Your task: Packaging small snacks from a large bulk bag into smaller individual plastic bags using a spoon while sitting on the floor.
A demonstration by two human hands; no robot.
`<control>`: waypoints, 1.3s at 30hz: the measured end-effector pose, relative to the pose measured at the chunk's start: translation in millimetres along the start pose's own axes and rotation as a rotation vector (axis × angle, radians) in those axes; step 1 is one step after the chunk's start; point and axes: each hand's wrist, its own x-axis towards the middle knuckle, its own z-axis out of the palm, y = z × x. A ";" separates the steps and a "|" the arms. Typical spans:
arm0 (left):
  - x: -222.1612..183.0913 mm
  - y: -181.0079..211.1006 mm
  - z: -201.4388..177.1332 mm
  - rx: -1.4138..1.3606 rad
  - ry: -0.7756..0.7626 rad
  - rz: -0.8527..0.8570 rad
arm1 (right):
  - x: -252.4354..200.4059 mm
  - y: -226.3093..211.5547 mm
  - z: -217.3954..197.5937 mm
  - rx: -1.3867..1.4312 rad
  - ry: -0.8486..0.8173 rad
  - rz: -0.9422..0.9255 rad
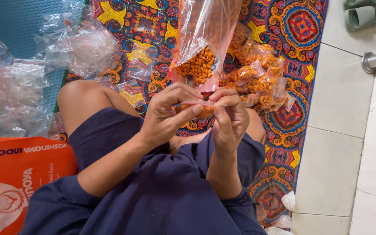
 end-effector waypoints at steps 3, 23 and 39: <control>-0.8 1.6 -0.7 0.044 0.004 0.016 | 3.6 -7.7 1.1 0.051 -0.063 0.045; -0.5 10.6 1.0 0.107 -0.039 0.021 | 0.5 4.0 -5.5 -0.010 -0.131 -0.068; -3.1 14.5 5.9 0.138 -0.041 0.079 | 9.4 -9.2 -3.9 -0.021 -0.202 -0.130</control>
